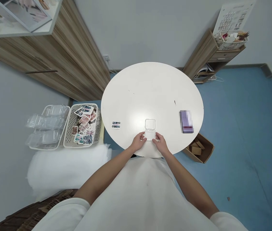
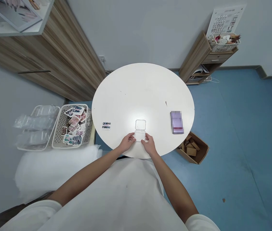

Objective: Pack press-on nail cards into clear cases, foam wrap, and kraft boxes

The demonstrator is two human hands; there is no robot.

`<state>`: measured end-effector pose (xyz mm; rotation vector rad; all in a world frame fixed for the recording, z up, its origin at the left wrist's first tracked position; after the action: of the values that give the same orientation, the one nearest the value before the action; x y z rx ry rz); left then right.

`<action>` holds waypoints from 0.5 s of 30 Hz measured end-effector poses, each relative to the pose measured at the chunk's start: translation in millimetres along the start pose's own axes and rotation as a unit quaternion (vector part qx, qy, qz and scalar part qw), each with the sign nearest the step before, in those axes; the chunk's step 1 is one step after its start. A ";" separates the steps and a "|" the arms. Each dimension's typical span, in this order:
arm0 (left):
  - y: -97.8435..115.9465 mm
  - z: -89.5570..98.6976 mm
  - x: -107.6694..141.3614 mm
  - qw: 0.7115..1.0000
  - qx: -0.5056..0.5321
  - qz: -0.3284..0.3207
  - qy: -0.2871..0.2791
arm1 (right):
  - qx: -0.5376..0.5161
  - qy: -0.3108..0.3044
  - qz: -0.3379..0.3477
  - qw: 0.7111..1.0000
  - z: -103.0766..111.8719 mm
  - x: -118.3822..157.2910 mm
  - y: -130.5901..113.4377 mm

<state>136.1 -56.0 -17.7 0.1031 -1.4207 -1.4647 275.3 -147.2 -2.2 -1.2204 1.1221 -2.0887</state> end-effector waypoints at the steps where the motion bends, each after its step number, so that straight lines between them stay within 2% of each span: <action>1: -0.6 -0.4 -0.8 1.000 -0.011 0.010 0.006 | 0.005 0.002 -0.004 1.000 -0.3 -1.6 1.2; 8: -4.4 -6.9 -5.7 0.998 -0.025 0.054 -0.014 | 0.043 0.001 -0.016 0.999 -0.1 -9.5 4.8; 15: -6.6 -9.5 -0.2 0.996 0.032 0.083 -0.018 | 0.065 -0.014 -0.029 0.997 3.1 -6.7 7.0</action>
<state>138.7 -64.0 -25.8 -0.0021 -1.4695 -1.2916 281.2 -147.6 -10.5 -1.2293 0.9335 -2.1454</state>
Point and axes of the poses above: each hand's wrist, its own x-axis away from the middle knuckle, its own z-axis out of the back of the hand, y = z × x, the point moved 6 cm from there along -x, towards the middle knuckle, and after that the axes turned 5 degrees about z, right-handed, at the moved point
